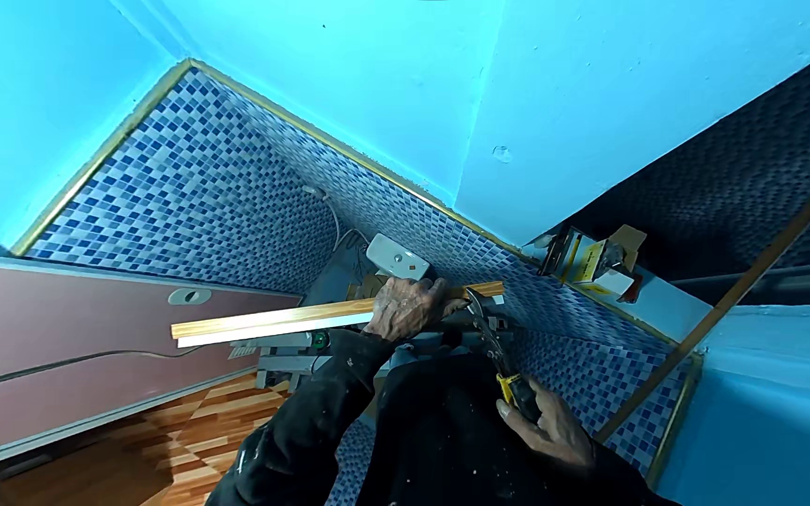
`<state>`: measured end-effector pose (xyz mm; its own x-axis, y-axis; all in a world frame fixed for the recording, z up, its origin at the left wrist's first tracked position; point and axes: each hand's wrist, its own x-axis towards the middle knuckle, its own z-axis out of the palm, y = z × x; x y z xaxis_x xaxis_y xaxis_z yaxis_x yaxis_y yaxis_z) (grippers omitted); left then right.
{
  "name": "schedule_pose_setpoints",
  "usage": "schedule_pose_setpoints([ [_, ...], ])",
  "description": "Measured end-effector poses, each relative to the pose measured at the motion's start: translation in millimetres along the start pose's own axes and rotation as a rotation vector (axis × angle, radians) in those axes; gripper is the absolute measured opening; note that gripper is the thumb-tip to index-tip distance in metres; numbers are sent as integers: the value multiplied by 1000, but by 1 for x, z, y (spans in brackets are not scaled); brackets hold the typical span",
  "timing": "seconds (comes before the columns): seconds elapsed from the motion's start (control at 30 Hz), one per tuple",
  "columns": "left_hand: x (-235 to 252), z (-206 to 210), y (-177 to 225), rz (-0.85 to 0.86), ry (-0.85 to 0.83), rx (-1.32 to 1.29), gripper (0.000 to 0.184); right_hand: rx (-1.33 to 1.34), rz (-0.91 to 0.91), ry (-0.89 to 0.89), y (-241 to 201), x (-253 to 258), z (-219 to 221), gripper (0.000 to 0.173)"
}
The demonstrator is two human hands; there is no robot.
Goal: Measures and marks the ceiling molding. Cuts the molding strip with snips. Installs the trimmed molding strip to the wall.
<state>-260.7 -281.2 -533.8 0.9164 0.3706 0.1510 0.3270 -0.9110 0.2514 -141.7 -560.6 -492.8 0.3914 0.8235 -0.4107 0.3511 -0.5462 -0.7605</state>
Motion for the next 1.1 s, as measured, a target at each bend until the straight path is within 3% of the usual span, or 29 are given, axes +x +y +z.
schedule_pose_setpoints([
  [0.13,-3,0,0,4,-4,-6,54,85,-2,-41,-2,2,-3,44],
  [0.33,-4,-3,1,11,13,13,52,-45,-1,8,-7,3,-3,49],
  [0.67,-5,-5,3,-20,9,8,50,-267,-176,272,-2,7,12,54],
  [1.1,-10,-10,2,-35,-10,20,50,-308,-180,304,-3,12,12,58],
])
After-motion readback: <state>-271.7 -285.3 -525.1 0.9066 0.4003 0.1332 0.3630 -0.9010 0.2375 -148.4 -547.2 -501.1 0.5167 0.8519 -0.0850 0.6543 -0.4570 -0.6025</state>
